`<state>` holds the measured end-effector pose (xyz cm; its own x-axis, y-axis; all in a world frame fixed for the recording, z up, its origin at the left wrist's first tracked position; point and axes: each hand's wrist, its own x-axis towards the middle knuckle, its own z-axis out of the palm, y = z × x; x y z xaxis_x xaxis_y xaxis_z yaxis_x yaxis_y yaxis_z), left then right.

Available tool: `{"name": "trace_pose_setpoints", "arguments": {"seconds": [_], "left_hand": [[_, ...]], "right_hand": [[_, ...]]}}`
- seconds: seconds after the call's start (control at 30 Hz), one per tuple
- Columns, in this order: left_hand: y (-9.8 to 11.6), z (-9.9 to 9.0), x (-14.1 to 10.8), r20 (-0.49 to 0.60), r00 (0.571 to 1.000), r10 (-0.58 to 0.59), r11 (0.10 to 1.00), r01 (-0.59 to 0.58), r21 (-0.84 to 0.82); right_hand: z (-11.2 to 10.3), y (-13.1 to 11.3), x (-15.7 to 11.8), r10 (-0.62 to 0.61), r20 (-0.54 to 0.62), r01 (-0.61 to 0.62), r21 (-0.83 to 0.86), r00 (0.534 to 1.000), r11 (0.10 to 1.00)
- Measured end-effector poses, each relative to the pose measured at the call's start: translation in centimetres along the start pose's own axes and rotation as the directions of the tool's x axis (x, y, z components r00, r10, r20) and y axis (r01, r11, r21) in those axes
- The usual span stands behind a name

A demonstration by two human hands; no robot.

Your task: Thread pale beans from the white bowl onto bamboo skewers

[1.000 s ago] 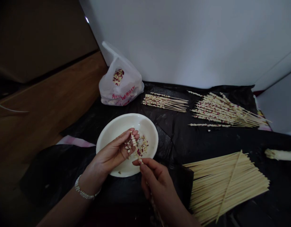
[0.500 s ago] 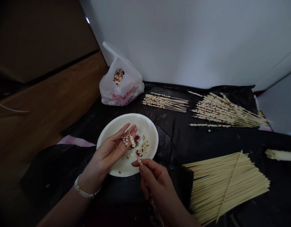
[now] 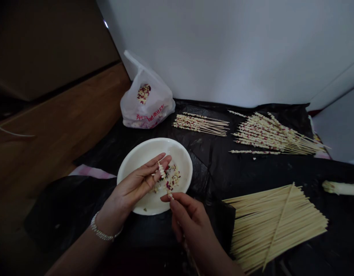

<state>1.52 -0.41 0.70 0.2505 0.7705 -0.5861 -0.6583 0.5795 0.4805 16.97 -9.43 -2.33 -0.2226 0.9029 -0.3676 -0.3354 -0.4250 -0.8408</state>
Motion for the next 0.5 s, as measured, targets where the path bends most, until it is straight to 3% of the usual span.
{"name": "trace_pose_setpoints", "arguments": {"seconds": [0.23,0.5], "left_hand": [[-0.05,-0.25,1.14,-0.024,0.999,-0.021,0.987,0.017,-0.162],[-0.35,-0.53,0.38,0.117,0.993,0.020,1.000,-0.019,-0.008]], "right_hand": [[0.14,-0.20,-0.06,-0.001,-0.005,0.001,0.005,1.000,1.000],[0.00,-0.07,0.03,-0.003,0.011,0.003,-0.013,1.000,1.000]]}}
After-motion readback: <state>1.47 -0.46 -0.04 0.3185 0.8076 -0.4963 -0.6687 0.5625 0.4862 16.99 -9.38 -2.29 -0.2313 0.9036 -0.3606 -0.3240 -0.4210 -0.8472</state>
